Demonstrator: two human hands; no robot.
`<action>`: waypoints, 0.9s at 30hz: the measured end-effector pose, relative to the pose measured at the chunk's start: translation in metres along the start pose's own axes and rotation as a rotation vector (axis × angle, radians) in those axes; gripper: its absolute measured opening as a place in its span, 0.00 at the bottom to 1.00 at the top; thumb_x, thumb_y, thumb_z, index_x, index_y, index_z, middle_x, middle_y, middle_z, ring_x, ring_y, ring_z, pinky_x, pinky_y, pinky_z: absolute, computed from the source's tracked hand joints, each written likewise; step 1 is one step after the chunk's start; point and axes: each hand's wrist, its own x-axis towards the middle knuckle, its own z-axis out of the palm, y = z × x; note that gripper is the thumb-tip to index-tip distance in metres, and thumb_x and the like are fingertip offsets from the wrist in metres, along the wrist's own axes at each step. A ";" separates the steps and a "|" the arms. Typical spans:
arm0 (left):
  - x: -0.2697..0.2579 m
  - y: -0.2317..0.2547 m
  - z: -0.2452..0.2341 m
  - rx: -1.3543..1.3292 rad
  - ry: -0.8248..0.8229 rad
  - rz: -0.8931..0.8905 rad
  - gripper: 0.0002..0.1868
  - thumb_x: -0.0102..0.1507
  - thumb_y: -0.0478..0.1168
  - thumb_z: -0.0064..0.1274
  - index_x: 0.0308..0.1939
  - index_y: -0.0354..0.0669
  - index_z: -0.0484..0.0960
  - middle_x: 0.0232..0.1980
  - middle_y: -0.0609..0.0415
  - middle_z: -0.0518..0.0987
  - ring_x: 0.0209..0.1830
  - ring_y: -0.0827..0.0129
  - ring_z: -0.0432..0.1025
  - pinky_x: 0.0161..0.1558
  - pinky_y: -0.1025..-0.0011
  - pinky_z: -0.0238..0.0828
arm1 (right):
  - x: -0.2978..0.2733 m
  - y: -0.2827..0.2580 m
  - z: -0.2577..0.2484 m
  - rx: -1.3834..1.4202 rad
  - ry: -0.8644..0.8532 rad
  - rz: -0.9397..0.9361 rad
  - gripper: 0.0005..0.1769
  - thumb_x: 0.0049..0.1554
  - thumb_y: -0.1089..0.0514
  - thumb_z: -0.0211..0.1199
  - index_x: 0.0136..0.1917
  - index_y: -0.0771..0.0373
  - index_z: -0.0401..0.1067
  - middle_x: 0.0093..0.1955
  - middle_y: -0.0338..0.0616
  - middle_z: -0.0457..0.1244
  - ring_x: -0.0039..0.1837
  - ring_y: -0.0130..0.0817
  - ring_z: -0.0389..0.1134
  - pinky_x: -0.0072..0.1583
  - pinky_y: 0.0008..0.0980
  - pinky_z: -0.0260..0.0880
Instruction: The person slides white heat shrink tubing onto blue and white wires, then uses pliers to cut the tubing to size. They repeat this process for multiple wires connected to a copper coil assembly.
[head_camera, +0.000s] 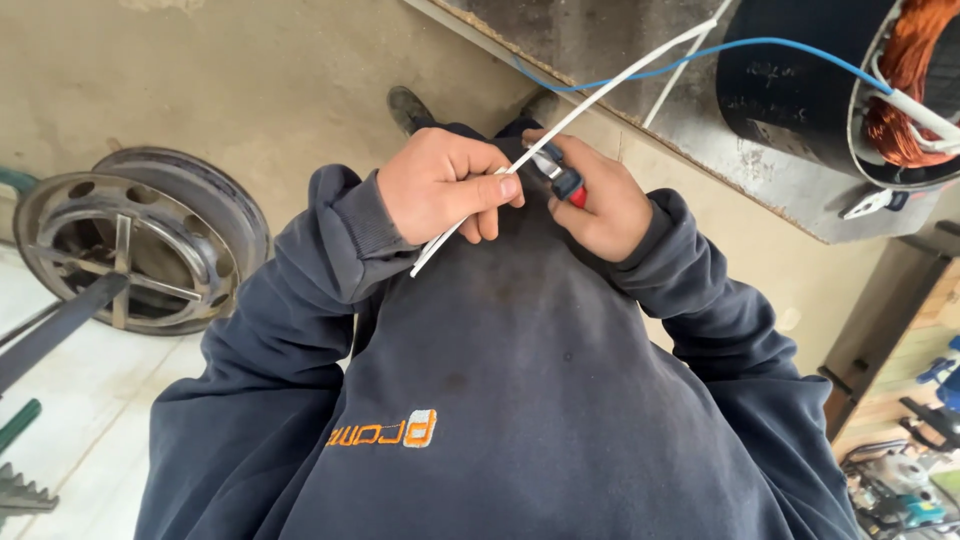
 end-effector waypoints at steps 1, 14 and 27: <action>0.000 0.000 -0.001 0.006 -0.005 0.003 0.16 0.69 0.44 0.50 0.40 0.35 0.85 0.26 0.55 0.83 0.23 0.77 0.76 0.29 0.78 0.75 | 0.001 -0.001 0.000 0.016 0.000 -0.014 0.37 0.54 0.70 0.59 0.77 0.66 0.59 0.63 0.56 0.66 0.65 0.49 0.70 0.65 0.37 0.68; -0.006 0.000 -0.006 0.097 0.064 0.018 0.15 0.68 0.44 0.50 0.39 0.35 0.86 0.25 0.54 0.83 0.22 0.76 0.77 0.28 0.76 0.74 | 0.016 -0.005 0.003 0.041 -0.036 0.152 0.35 0.54 0.69 0.59 0.75 0.63 0.62 0.50 0.49 0.66 0.53 0.41 0.71 0.59 0.34 0.70; 0.018 -0.030 -0.025 0.007 0.062 0.025 0.14 0.69 0.42 0.50 0.40 0.34 0.85 0.26 0.54 0.82 0.22 0.76 0.76 0.27 0.77 0.73 | 0.037 0.039 0.020 -0.046 0.033 0.077 0.28 0.47 0.70 0.60 0.63 0.67 0.69 0.49 0.54 0.68 0.54 0.51 0.71 0.58 0.37 0.68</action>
